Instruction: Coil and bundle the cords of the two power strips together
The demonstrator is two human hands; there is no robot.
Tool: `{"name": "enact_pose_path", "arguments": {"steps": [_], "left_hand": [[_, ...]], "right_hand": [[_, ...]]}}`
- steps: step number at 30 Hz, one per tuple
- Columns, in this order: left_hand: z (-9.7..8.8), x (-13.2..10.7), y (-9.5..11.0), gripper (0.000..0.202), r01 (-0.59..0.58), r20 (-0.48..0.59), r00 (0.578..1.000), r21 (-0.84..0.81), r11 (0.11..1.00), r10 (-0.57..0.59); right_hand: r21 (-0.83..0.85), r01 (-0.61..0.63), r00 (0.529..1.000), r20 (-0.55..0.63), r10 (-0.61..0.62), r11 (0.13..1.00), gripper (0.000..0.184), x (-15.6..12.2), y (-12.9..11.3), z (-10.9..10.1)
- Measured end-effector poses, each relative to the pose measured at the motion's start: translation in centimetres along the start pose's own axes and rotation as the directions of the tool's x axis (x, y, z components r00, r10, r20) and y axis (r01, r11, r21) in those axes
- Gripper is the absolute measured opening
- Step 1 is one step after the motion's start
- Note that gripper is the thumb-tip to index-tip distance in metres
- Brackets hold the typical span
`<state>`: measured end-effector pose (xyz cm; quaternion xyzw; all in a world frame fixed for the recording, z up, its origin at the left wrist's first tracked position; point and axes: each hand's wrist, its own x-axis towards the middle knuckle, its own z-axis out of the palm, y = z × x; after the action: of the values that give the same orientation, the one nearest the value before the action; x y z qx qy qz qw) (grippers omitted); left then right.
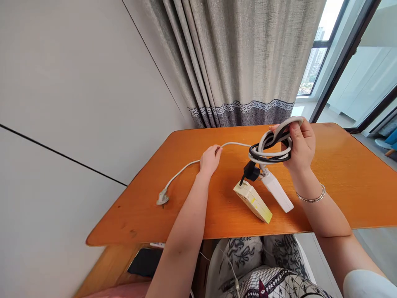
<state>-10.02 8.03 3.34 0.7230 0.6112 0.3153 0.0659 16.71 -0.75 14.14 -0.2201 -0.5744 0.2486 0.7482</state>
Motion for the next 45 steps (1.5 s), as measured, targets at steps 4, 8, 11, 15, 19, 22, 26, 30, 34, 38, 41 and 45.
{"name": "enact_pose_path", "arguments": {"steps": [4,8,11,15,19,22,26,30,34,38,41,45], "left_hand": [[-1.2,-0.6,2.9,0.034,-0.076,-0.218,0.976,-0.409,0.909,-0.017],[-2.8,-2.3,6.1,0.044,-0.196,-0.241,0.970,-0.656,0.729,0.045],[-3.9,-3.5,7.9,0.045,-0.307,-0.269,0.949,-0.656,0.690,0.167],[-4.3,-4.5,8.8,0.054,-0.393,-0.276,0.919,-0.597,0.700,0.281],[-4.1,-5.0,8.7,0.062,-0.447,-0.264,0.893,-0.623,0.642,0.365],[-4.0,-5.2,8.8,0.059,-0.501,-0.299,0.864,-0.594,0.629,0.406],[-3.7,-5.4,9.2,0.056,-0.454,-0.225,0.885,-0.608,0.651,0.406],[-3.3,-5.5,9.5,0.071,-0.296,-0.060,0.936,-0.664,0.686,0.346],[-2.6,-5.8,9.7,0.099,-0.100,0.184,0.943,-0.637,0.764,0.277],[-1.0,-6.0,10.0,0.124,0.043,0.370,0.897,-0.614,0.788,0.240],[0.3,-6.1,10.3,0.133,0.057,0.364,0.894,-0.671,0.739,0.261],[1.7,-6.0,10.1,0.123,0.049,0.315,0.917,-0.695,0.717,0.244]], "right_hand": [[0.076,-0.058,0.998,0.003,0.058,0.995,0.029,-0.4,-0.1,1.3],[0.052,-0.082,0.992,0.097,0.076,0.995,0.028,-1.3,0.2,2.6],[-0.096,-0.051,0.957,0.279,0.076,0.994,0.025,-2.3,0.5,3.3],[-0.324,0.095,0.878,0.473,0.074,0.941,0.021,-3.0,0.5,3.5],[-0.497,0.269,0.888,0.461,-0.011,0.825,0.021,-2.4,0.3,3.0],[-0.625,0.293,0.868,0.491,0.073,0.724,0.023,-1.8,0.4,2.6],[-0.733,0.230,0.893,0.420,0.161,0.640,0.026,-1.1,0.9,1.9],[-0.778,0.080,0.968,0.210,0.138,0.623,0.028,0.0,2.0,0.6],[-0.745,-0.043,0.998,0.002,0.066,0.666,0.027,1.4,3.6,-1.5],[-0.590,-0.165,0.983,-0.165,0.083,0.791,0.026,2.5,5.1,-3.1],[-0.360,-0.309,0.943,-0.239,0.233,0.880,0.026,2.7,5.9,-3.3],[-0.117,-0.417,0.889,-0.261,0.377,0.902,0.023,2.5,6.7,-2.8]]}}
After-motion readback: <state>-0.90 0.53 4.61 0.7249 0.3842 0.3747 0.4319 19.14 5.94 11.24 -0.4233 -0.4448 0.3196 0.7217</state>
